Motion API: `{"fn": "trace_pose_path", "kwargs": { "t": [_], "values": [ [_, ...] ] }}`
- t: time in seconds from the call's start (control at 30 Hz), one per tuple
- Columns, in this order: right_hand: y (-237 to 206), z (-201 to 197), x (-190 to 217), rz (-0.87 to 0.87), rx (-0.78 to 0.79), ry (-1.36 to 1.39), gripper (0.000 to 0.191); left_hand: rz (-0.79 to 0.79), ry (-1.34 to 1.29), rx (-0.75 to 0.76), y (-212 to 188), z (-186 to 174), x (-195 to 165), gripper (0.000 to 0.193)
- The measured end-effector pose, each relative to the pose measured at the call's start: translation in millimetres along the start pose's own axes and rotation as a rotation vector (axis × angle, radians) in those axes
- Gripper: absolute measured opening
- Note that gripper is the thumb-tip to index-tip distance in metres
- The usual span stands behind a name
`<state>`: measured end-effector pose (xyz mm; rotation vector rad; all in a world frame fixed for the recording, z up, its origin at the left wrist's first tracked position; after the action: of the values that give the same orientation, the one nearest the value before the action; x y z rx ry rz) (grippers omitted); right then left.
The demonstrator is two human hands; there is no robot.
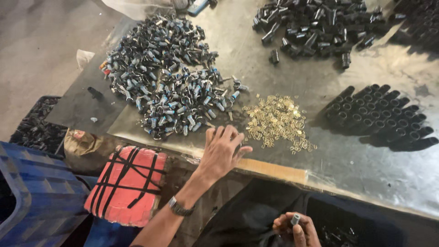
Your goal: The person sits at a workbench assembling padlock cylinders. They pick small brass pin and spring parts from the table, insert them into a padlock cylinder body held in the other hand, and place finished cylinders with the pile of assembled units, repeating the cycle.
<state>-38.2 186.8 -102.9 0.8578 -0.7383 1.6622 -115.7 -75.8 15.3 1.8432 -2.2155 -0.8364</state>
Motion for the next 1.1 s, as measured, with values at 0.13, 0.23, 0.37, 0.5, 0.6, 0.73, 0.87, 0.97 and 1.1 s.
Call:
{"fn": "trace_pose_path", "kwargs": {
  "t": [0.13,0.23,0.37,0.5,0.6,0.73,0.87,0.97,1.1],
  "values": [
    [7,-8,1,-0.060,-0.031,-0.168,0.045,0.001,0.013,-0.003,-14,-10,-2,0.049],
    [7,-18,-5,0.045,-0.109,-0.173,0.047,0.033,-0.008,0.046,-22,-14,-4,0.062],
    [9,-15,-4,-0.032,0.055,-0.193,0.050,0.055,-0.057,0.060,-32,-18,-6,0.059],
    [9,-19,3,-0.092,-0.009,-0.298,0.047,0.124,-0.063,0.052,-41,-19,-6,0.037],
    [10,-18,9,-0.056,0.012,-0.267,0.046,0.181,-0.085,0.020,-45,-20,-7,0.017],
    [5,-17,7,-0.039,-0.056,0.009,0.039,0.179,-0.222,-0.010,-46,-21,-9,0.014],
    [9,-11,-3,-0.042,0.192,0.458,0.034,-0.076,-0.508,-0.126,-50,-23,-12,0.009],
    [16,-9,-12,0.015,0.281,0.606,0.035,-0.412,-0.880,-0.079,-62,-7,-24,0.003],
    [19,-4,-23,0.158,0.145,0.527,0.031,-0.536,-1.209,0.028,-71,15,-47,0.011]
  ]
}}
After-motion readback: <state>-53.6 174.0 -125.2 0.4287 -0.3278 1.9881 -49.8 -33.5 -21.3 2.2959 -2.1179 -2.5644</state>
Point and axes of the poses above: each hand's wrist, its own y-axis towards the middle knuckle, its own z-axis out of the palm, x = y × z, the point moved 4 cm from there along y, towards the middle knuckle, and after that the axes turned 4 degrees about y, right-handed, at the moved point
